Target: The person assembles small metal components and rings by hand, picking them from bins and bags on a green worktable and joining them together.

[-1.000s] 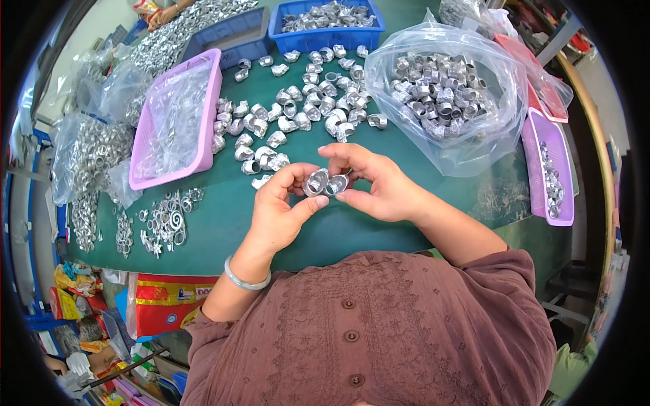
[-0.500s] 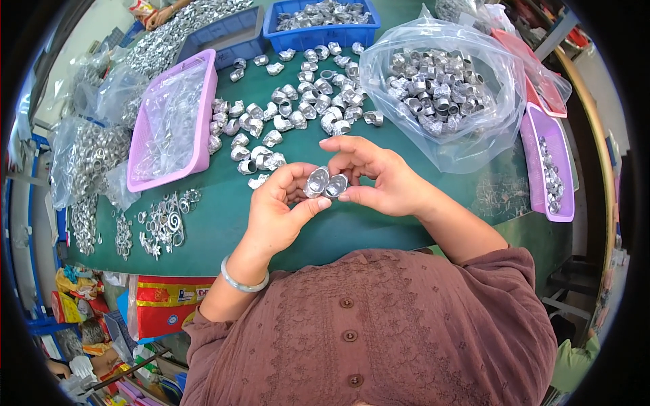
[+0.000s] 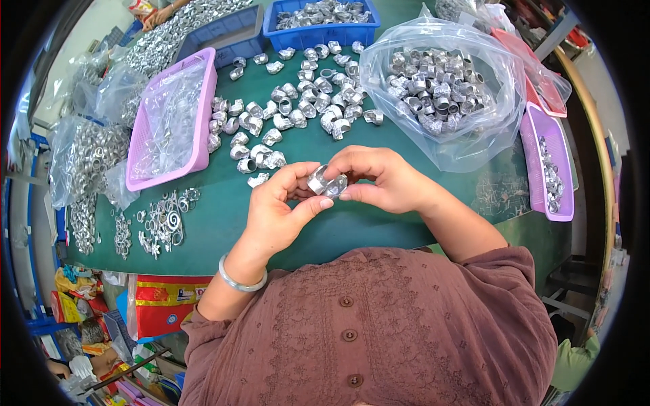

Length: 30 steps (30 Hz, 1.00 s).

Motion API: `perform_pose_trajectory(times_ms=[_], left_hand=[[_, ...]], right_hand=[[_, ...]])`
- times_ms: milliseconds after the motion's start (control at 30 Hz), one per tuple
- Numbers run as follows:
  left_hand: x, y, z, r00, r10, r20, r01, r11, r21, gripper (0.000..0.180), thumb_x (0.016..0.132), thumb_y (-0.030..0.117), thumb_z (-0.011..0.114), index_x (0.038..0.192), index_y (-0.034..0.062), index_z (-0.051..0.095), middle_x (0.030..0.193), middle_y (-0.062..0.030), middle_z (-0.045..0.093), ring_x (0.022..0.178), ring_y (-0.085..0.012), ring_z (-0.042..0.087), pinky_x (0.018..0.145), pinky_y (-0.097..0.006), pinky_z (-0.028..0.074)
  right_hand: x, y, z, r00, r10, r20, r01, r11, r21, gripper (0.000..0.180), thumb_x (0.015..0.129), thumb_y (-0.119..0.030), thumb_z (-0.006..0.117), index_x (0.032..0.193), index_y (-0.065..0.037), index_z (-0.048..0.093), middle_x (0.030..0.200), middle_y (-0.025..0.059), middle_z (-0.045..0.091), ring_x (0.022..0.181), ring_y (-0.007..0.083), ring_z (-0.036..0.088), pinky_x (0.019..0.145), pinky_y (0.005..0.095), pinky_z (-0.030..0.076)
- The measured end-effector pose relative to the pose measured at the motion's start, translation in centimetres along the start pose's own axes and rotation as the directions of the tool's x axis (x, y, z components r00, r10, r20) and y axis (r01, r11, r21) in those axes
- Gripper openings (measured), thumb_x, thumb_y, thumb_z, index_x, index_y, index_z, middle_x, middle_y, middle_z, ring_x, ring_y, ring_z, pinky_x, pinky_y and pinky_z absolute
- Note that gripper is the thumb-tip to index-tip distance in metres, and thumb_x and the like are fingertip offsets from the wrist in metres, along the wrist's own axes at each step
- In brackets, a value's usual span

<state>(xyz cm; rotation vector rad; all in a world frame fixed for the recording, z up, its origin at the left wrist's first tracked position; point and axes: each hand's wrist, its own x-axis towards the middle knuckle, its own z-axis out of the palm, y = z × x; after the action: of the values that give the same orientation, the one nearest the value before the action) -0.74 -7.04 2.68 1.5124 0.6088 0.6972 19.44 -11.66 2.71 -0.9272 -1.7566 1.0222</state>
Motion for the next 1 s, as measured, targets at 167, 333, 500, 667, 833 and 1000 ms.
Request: perform_pose_trajectory(times_ms=[167,333,500,667,833,1000], left_hand=[[0.1,-0.2,-0.3,0.997,0.069,0.038,-0.07,0.997,0.039,0.05,0.072,-0.001,0.068,0.118,-0.0023,0.047,0.093,-0.0086,0.062,0.083,-0.013,0.06,0.074,-0.026,0.049],[0.2,-0.5,-0.2,0.994,0.086,0.068,-0.093,0.99,0.108,0.061,0.07,0.0,0.071,0.124,0.0,0.044,0.092,-0.008,0.061,0.081,-0.0126,0.059,0.073,-0.027,0.049],[0.5,-1.2,0.3,0.964,0.266,0.001,-0.26,0.94,0.22,0.069,0.066,0.002,0.073,0.128,0.0059,0.043,0.091,-0.0059,0.057,0.076,-0.0127,0.057,0.07,-0.026,0.049],[1.1,-1.3,0.4,0.947,0.32,-0.032,-0.295,0.904,0.31,0.066,0.066,0.004,0.074,0.126,0.0057,0.046,0.088,-0.0048,0.054,0.071,-0.012,0.055,0.066,-0.025,0.048],[1.2,-1.2,0.9,0.945,0.321,-0.06,-0.295,0.919,0.261,0.064,0.066,0.008,0.075,0.123,0.0046,0.047,0.087,-0.005,0.054,0.068,-0.0109,0.054,0.062,-0.024,0.047],[1.1,-0.7,0.7,0.961,0.272,-0.042,-0.238,0.9,0.366,0.057,0.069,0.004,0.073,0.12,0.0,0.049,0.097,-0.0044,0.053,0.076,-0.0096,0.056,0.066,-0.021,0.048]], right_hand=[[-0.3,0.7,0.2,0.988,0.156,0.014,-0.151,0.925,0.349,0.028,0.078,0.004,0.059,0.105,-0.002,0.056,0.1,0.0045,0.059,0.09,0.0107,0.055,0.077,0.0258,0.045],[-0.3,0.6,0.1,0.975,0.22,0.022,-0.204,0.858,0.472,0.03,0.078,0.004,0.059,0.107,0.001,0.054,0.101,0.0064,0.059,0.091,0.0109,0.055,0.08,0.0255,0.045],[-0.2,0.6,0.1,0.954,0.291,0.071,-0.258,0.68,0.686,0.03,0.079,0.001,0.06,0.108,0.001,0.055,0.098,0.0082,0.06,0.083,0.0143,0.058,0.074,0.0282,0.049],[-0.5,1.8,0.9,0.942,0.314,0.12,-0.247,0.404,0.881,0.028,0.082,-0.005,0.06,0.108,0.0,0.055,0.092,0.0089,0.06,0.075,0.0159,0.058,0.068,0.0279,0.049],[-0.5,1.9,0.9,0.938,0.317,0.139,-0.24,0.306,0.921,0.027,0.083,-0.01,0.059,0.108,0.001,0.055,0.088,0.0096,0.059,0.072,0.0163,0.057,0.064,0.027,0.048],[-0.6,2.0,0.9,0.933,0.327,0.15,-0.244,0.27,0.932,0.028,0.084,-0.011,0.058,0.109,0.002,0.054,0.085,0.0103,0.059,0.071,0.0172,0.057,0.063,0.027,0.048]])
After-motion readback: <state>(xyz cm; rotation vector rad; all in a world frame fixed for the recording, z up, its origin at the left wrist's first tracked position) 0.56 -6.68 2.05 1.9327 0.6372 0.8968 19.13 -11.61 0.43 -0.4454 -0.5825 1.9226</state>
